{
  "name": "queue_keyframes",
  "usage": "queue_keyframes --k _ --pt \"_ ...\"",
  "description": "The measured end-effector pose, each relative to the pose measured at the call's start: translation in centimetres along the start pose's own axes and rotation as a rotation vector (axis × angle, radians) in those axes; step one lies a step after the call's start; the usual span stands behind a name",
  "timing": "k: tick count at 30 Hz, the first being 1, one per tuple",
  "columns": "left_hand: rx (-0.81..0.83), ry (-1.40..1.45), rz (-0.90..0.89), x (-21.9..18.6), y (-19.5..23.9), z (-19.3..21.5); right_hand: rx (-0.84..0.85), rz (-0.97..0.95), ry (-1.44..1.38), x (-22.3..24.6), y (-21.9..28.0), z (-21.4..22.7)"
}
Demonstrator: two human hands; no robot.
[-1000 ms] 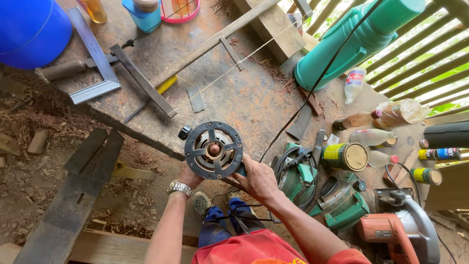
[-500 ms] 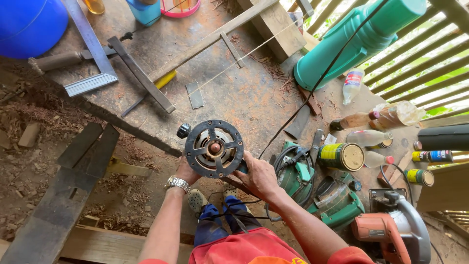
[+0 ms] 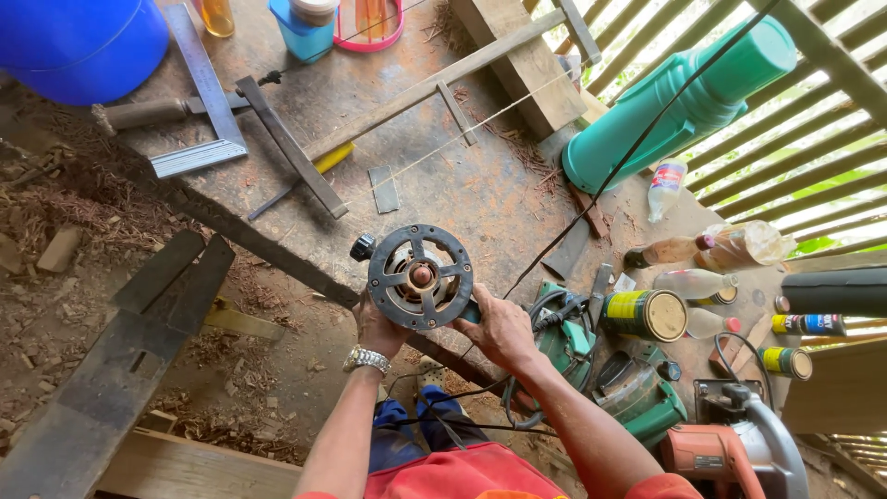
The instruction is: The person assembles a handheld woodworking router by inserting a bit into the collet and tightening it with a wrench. They then attach the base plate to the motor housing and secure it with screws using a screwdriver.
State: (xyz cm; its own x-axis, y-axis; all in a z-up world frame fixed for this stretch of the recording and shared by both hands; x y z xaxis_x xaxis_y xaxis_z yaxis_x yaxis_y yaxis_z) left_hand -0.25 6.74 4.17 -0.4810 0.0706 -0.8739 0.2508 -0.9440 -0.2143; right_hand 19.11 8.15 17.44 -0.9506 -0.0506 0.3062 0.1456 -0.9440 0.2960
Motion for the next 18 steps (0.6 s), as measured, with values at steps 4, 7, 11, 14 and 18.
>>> queue_keyframes --k 4,7,11,14,18 --pt "0.024 0.012 0.125 -1.2 -0.6 0.7 0.031 -0.014 0.004 0.0 -0.6 0.7" --pt "0.113 0.066 0.137 -2.4 -1.6 1.1 0.075 -0.043 0.004 -0.4 -1.1 0.9" --pt "0.222 0.033 0.14 -2.3 -2.3 0.4 0.099 -0.059 -0.049 -0.4 -2.2 2.2" --pt "0.223 0.008 0.138 -1.7 -2.7 -0.2 0.095 -0.045 -0.106 -0.5 -2.9 3.1" --pt "0.153 -0.017 0.086 -2.6 -3.2 0.1 0.051 0.023 -0.154 -0.1 -3.6 4.0"
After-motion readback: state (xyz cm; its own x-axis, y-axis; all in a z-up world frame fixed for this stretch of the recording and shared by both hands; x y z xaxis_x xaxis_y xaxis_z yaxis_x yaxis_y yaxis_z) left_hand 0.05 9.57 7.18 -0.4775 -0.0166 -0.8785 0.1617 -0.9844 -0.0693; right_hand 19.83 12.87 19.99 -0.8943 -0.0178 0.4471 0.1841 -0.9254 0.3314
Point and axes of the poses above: each hand's wrist, its own y-axis away from the middle knuckle, its own z-axis out of the back of the hand, x = y × z, the point moved 9 cm from there along -y, towards the middle knuckle, and after that the axes turned 3 degrees about -x, right-handed, at the moved point
